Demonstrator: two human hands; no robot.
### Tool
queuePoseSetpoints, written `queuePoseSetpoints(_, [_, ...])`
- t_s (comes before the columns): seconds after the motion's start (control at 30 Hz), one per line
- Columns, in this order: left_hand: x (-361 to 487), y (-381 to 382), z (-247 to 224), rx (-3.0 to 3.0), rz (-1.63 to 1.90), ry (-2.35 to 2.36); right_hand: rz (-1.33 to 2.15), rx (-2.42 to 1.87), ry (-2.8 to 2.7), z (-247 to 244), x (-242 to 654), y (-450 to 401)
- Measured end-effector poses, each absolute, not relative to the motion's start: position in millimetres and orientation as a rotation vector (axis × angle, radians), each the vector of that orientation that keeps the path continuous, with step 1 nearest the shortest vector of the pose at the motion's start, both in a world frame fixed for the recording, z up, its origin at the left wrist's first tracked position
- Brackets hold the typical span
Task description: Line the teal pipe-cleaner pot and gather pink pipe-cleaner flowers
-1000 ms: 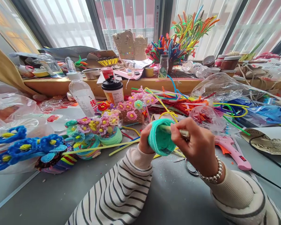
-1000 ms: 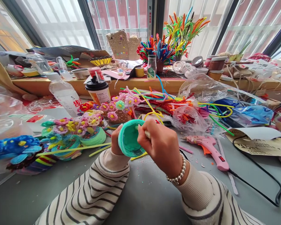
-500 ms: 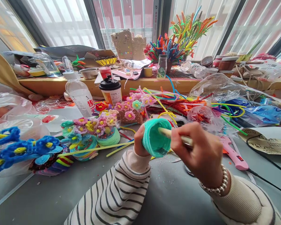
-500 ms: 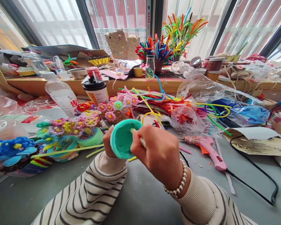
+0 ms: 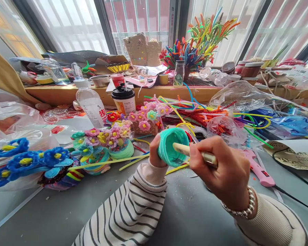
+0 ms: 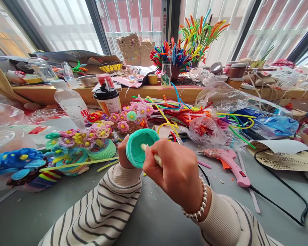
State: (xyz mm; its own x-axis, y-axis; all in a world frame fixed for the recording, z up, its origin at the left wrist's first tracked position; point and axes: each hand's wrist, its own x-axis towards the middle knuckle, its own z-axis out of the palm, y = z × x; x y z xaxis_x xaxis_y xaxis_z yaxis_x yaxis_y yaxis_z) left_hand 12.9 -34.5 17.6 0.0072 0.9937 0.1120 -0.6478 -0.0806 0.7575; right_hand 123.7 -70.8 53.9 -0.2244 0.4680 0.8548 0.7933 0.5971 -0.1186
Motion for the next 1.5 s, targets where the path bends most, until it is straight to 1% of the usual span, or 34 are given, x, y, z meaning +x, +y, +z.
queuePoseSetpoints(0.17, [13,-33,17,0.701,1.446,0.452,-0.449,-1.012,-1.907,53,124,-69])
queuePoseSetpoints(0.47, [15,-34,20,0.716,1.433,0.47,-0.453,-1.0,-1.823,52,125,-66])
queuePoseSetpoints(0.67, [17,-33,20,0.702,1.499,0.527,-0.428,-1.025,-1.812,52,127,-65])
queuePoseSetpoints(0.8, [16,-34,20,0.734,1.429,0.518,-0.386,-1.008,-1.903,51,125,-67])
queuePoseSetpoints(0.97, [15,-34,16,0.774,1.419,0.465,-0.394,-0.957,-1.859,49,123,-68])
queuePoseSetpoints(1.07, [16,-34,16,0.77,1.402,0.471,-0.341,-0.986,-1.911,48,122,-66])
queuePoseSetpoints(1.37, [12,-29,12,0.624,1.419,0.417,-0.406,-1.044,-1.694,57,133,-69])
queuePoseSetpoints(1.5, [14,-32,17,0.63,1.436,0.496,-0.401,-1.012,-1.819,52,129,-65])
